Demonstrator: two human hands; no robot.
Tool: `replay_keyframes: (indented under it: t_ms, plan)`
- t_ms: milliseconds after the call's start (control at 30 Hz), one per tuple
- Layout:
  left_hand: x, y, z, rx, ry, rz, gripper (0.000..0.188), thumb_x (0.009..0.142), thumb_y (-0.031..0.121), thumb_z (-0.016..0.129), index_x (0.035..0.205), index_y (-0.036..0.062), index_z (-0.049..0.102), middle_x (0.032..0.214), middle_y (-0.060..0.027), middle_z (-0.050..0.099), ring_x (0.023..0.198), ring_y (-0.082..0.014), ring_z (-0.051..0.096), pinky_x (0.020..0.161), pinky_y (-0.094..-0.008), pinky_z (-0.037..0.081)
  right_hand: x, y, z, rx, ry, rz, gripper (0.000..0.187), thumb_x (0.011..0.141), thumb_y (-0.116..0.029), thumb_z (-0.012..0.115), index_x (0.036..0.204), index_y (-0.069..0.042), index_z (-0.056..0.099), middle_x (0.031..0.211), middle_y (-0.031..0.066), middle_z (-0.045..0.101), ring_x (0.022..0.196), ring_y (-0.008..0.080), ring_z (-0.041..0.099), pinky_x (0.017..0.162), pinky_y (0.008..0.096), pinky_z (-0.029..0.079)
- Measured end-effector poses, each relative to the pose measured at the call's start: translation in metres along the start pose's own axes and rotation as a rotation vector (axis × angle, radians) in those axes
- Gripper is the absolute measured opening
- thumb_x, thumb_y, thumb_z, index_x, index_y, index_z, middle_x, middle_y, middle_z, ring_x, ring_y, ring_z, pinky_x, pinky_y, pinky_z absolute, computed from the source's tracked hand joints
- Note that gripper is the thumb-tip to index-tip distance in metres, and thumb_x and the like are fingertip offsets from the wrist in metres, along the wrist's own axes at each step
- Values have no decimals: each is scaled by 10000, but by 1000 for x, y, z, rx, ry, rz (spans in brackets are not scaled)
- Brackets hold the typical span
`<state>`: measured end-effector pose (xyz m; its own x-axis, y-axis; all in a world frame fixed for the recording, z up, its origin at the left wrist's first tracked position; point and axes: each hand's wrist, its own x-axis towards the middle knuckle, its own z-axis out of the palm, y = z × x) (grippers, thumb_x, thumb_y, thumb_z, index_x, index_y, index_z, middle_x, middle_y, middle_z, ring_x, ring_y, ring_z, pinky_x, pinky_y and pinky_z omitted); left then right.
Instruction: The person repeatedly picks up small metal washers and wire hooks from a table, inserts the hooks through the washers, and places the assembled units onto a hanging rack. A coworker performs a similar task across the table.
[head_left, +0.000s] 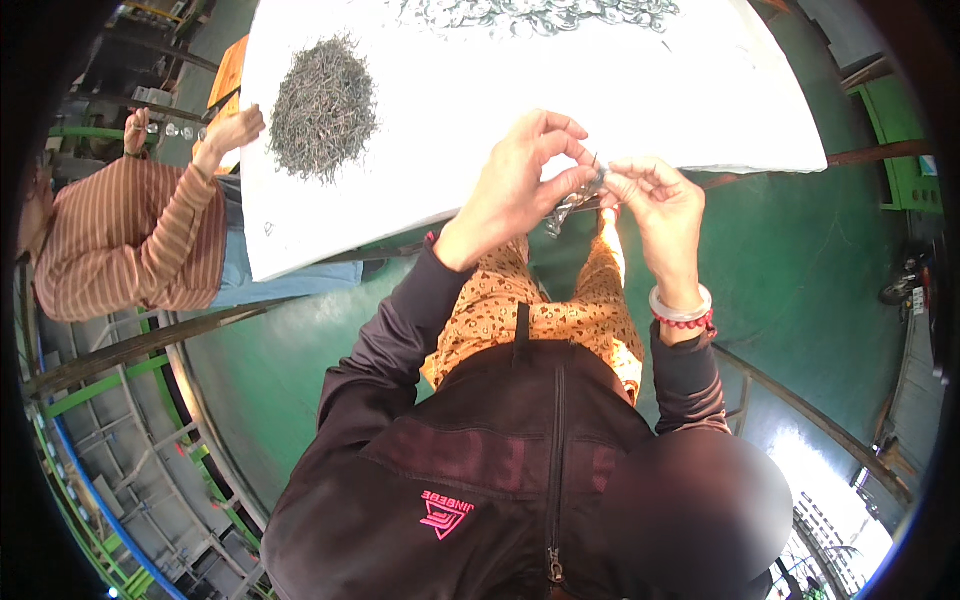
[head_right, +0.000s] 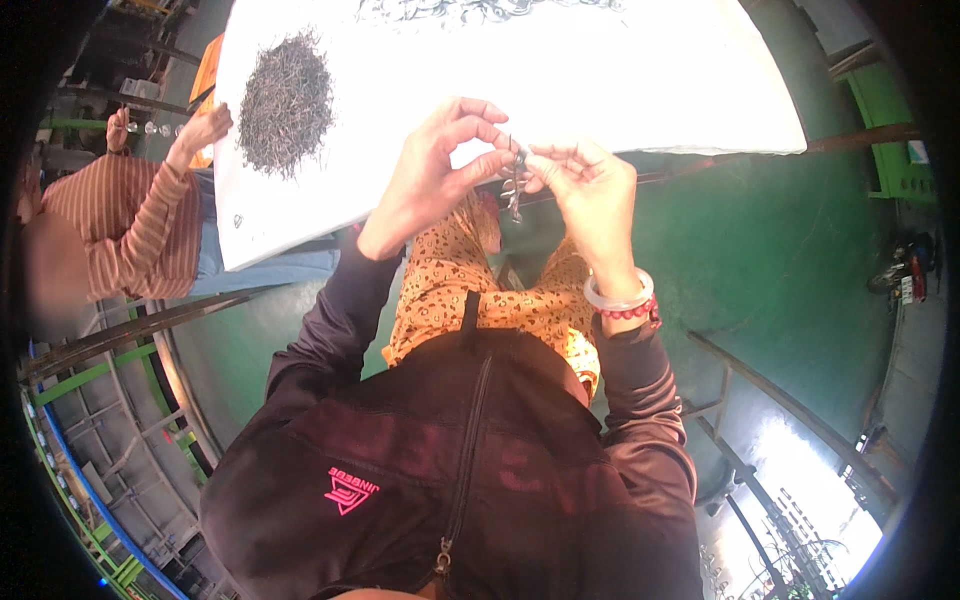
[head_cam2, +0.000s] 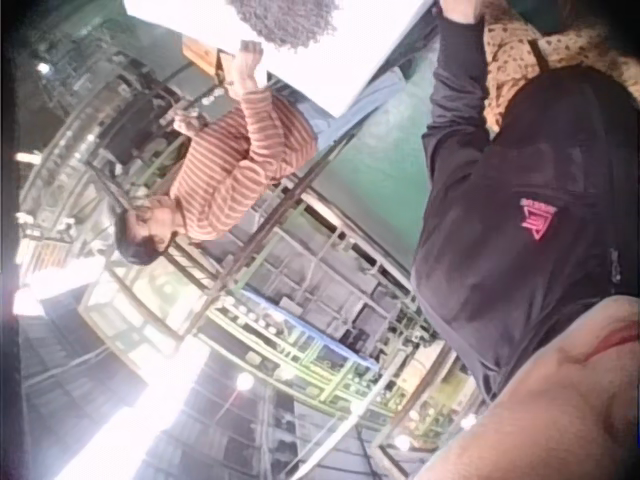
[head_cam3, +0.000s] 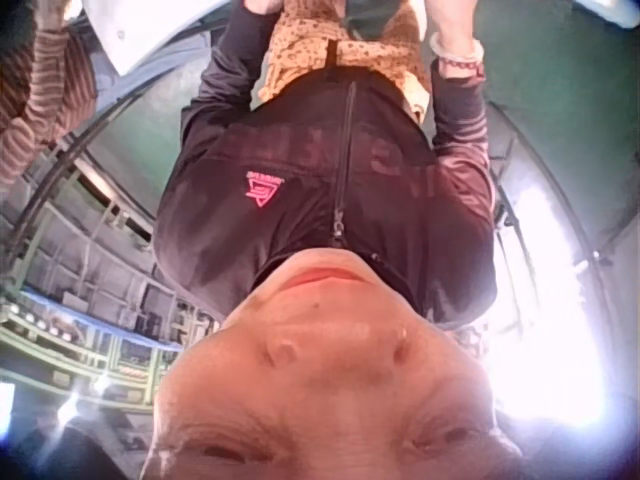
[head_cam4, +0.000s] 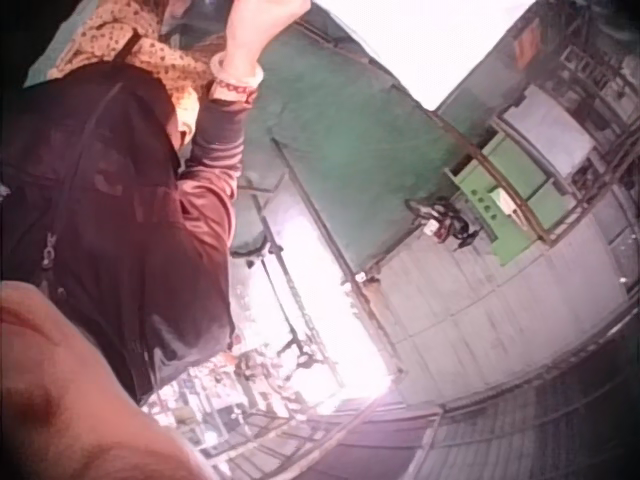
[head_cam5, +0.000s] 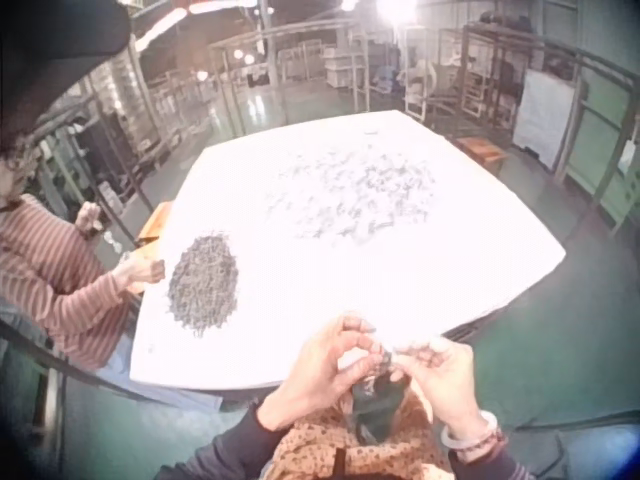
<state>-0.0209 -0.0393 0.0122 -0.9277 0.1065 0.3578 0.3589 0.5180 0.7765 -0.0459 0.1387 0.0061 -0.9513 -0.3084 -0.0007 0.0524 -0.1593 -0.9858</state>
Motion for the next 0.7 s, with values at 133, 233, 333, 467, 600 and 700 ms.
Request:
replay_keyframes:
  t_ms: [133,233,333,467,600,700]
  plan:
    - [2,7,5,72,52,14,125,769,73,666,878,52,608,1039,-117,573,970,-274,569,819,-345,453,2,1,1,-112,-2,44,116,812,15,637,925,20,659,793,52,668,651,94,603,596,220,490]
    - [0,6,9,-75,24,-45,151,776,2,624,916,47,588,1026,-121,583,907,-269,598,834,-359,453,10,-4,-7,-128,-89,32,112,820,18,622,923,13,666,792,59,664,642,93,602,576,211,488]
    - [-4,-2,10,-98,-10,12,151,795,-38,578,921,45,586,967,-101,625,851,-241,627,918,-400,422,39,-20,-26,-119,-257,31,112,828,15,610,924,24,669,790,69,657,621,100,596,563,213,480]
    - [-6,0,21,-175,73,21,148,816,-64,541,905,47,583,903,-69,661,804,-198,645,1011,-477,336,126,-27,-51,-214,-12,-44,202,848,-106,616,979,43,654,795,108,653,613,100,593,570,220,474]
    - [-17,5,30,-240,94,-54,90,871,-20,519,942,36,523,862,-103,668,856,-214,665,1032,-492,288,254,48,-62,-722,84,-466,259,794,3,544,1038,49,619,878,193,660,803,250,641,717,321,501]
    - [-25,13,26,-273,116,-119,74,880,-1,527,948,29,523,909,-108,654,852,-213,659,1031,-494,292,308,105,-62,-1130,100,-759,335,755,40,514,1082,36,587,953,220,637,934,340,595,803,380,478]
